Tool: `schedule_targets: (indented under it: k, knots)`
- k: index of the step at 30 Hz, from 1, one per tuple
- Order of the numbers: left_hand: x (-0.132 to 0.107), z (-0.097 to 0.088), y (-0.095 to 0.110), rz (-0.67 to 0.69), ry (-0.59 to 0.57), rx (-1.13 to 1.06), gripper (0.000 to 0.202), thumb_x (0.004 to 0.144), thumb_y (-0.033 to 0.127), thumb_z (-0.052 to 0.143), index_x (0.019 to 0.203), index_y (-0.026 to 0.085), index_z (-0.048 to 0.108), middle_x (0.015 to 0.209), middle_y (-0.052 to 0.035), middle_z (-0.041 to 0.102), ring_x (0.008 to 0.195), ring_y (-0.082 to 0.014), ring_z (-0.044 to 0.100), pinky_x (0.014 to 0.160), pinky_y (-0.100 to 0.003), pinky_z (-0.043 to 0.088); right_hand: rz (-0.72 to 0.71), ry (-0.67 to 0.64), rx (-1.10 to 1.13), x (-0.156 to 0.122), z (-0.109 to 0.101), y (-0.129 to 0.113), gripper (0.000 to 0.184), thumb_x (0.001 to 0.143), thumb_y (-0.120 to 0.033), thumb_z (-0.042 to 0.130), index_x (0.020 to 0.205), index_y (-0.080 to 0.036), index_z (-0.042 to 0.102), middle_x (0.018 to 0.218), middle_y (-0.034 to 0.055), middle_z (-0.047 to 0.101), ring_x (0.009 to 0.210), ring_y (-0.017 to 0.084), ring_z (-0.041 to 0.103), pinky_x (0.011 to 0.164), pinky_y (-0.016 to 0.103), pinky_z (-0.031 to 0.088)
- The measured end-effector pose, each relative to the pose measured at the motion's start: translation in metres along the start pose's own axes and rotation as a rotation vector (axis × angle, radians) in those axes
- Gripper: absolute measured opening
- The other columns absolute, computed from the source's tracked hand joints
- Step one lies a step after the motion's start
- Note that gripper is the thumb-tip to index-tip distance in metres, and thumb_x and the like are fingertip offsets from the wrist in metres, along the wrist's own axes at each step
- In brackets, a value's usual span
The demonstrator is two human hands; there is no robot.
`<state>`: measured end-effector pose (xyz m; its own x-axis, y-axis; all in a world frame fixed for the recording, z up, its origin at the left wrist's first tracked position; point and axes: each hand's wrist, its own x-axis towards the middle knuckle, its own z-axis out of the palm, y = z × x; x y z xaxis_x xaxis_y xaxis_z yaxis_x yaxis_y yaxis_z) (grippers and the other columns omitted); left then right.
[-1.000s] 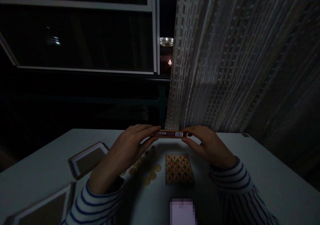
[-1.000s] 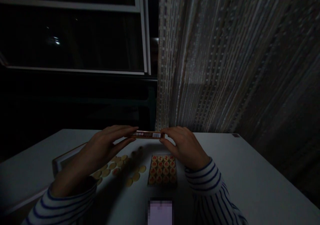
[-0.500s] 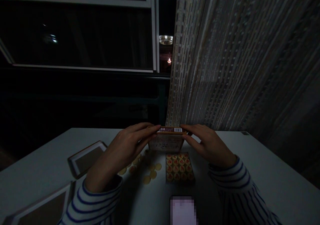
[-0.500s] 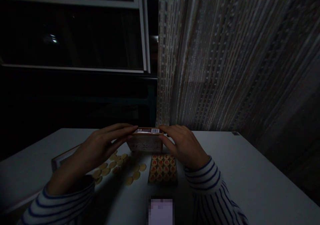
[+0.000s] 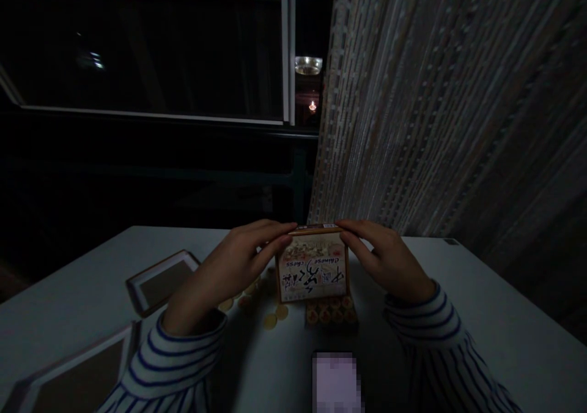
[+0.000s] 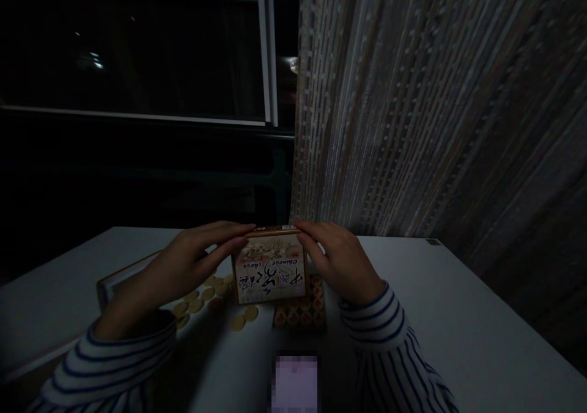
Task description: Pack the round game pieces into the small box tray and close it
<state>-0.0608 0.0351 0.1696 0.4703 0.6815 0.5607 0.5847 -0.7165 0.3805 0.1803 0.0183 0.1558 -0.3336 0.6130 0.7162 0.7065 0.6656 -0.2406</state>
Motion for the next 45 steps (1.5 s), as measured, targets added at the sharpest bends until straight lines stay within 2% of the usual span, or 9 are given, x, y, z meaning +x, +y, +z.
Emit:
schedule_targets:
  k: [5, 11, 15, 21, 25, 30, 38, 45]
  knots:
    - [0.003, 0.004, -0.006, -0.130, -0.003, -0.136, 0.034, 0.080, 0.039, 0.044, 0.105, 0.023, 0.061, 0.103, -0.0026, 0.064, 0.094, -0.0188, 0.058, 0.081, -0.029, 0.046, 0.112, 0.047, 0.092, 0.002, 0.006, -0.001, 0.027, 0.086, -0.030, 0.042, 0.104, -0.021, 0.059, 0.099, 0.0034, 0.065, 0.088, 0.016, 0.060, 0.075, 0.031, 0.050]
    - [0.005, 0.007, -0.009, -0.225, 0.056, -0.189, 0.035, 0.079, 0.042, 0.046, 0.100, 0.021, 0.063, 0.099, -0.0027, 0.066, 0.090, -0.0193, 0.059, 0.078, -0.029, 0.047, 0.191, 0.005, 0.151, 0.003, 0.011, 0.000, 0.026, 0.085, -0.031, 0.043, 0.102, -0.022, 0.061, 0.096, 0.0022, 0.066, 0.085, 0.015, 0.061, 0.070, 0.026, 0.049]
    - [0.007, 0.008, -0.010, -0.233, 0.097, -0.158, 0.034, 0.079, 0.042, 0.045, 0.098, 0.021, 0.064, 0.096, -0.0019, 0.067, 0.087, -0.0183, 0.060, 0.078, -0.028, 0.046, 0.210, -0.009, 0.182, 0.003, 0.013, 0.000, 0.026, 0.085, -0.031, 0.043, 0.102, -0.021, 0.061, 0.095, 0.0024, 0.066, 0.084, 0.014, 0.061, 0.069, 0.026, 0.049]
    - [0.008, 0.006, -0.009, -0.245, 0.067, -0.184, 0.038, 0.079, 0.044, 0.043, 0.101, 0.019, 0.062, 0.096, -0.0036, 0.067, 0.086, -0.0191, 0.060, 0.078, -0.030, 0.047, 0.224, 0.019, 0.232, 0.004, 0.012, -0.003, 0.028, 0.084, -0.032, 0.044, 0.103, -0.020, 0.060, 0.098, 0.0038, 0.065, 0.088, 0.016, 0.059, 0.073, 0.029, 0.048]
    - [0.009, 0.006, -0.009, -0.290, 0.084, -0.204, 0.038, 0.079, 0.046, 0.044, 0.098, 0.019, 0.063, 0.090, -0.0027, 0.068, 0.081, -0.0178, 0.061, 0.073, -0.027, 0.048, 0.250, 0.006, 0.267, 0.004, 0.013, -0.004, 0.028, 0.084, -0.033, 0.044, 0.103, -0.020, 0.061, 0.097, 0.0032, 0.065, 0.087, 0.015, 0.060, 0.075, 0.029, 0.047]
    - [0.009, 0.007, -0.008, -0.303, 0.088, -0.223, 0.038, 0.078, 0.046, 0.045, 0.097, 0.018, 0.064, 0.088, -0.0023, 0.068, 0.079, -0.0170, 0.061, 0.070, -0.025, 0.048, 0.284, 0.000, 0.287, 0.004, 0.014, -0.004, 0.031, 0.082, -0.036, 0.048, 0.104, -0.020, 0.060, 0.094, 0.0037, 0.066, 0.082, 0.015, 0.060, 0.071, 0.028, 0.048]
    - [0.009, 0.007, -0.007, -0.319, 0.005, -0.255, 0.038, 0.078, 0.046, 0.045, 0.097, 0.018, 0.064, 0.083, -0.0012, 0.069, 0.075, -0.0164, 0.062, 0.062, -0.023, 0.050, 0.338, -0.042, 0.387, 0.003, 0.016, 0.001, 0.032, 0.081, -0.037, 0.048, 0.103, -0.017, 0.061, 0.088, 0.0047, 0.067, 0.079, 0.015, 0.061, 0.068, 0.029, 0.049]
    - [0.006, 0.007, 0.000, -0.183, -0.171, -0.259, 0.032, 0.079, 0.040, 0.048, 0.099, 0.021, 0.063, 0.099, -0.0005, 0.066, 0.089, -0.0166, 0.060, 0.074, -0.024, 0.049, 0.162, -0.065, 0.328, 0.003, 0.013, -0.005, 0.025, 0.081, -0.028, 0.051, 0.102, -0.021, 0.061, 0.098, 0.0027, 0.065, 0.089, 0.015, 0.059, 0.077, 0.029, 0.048]
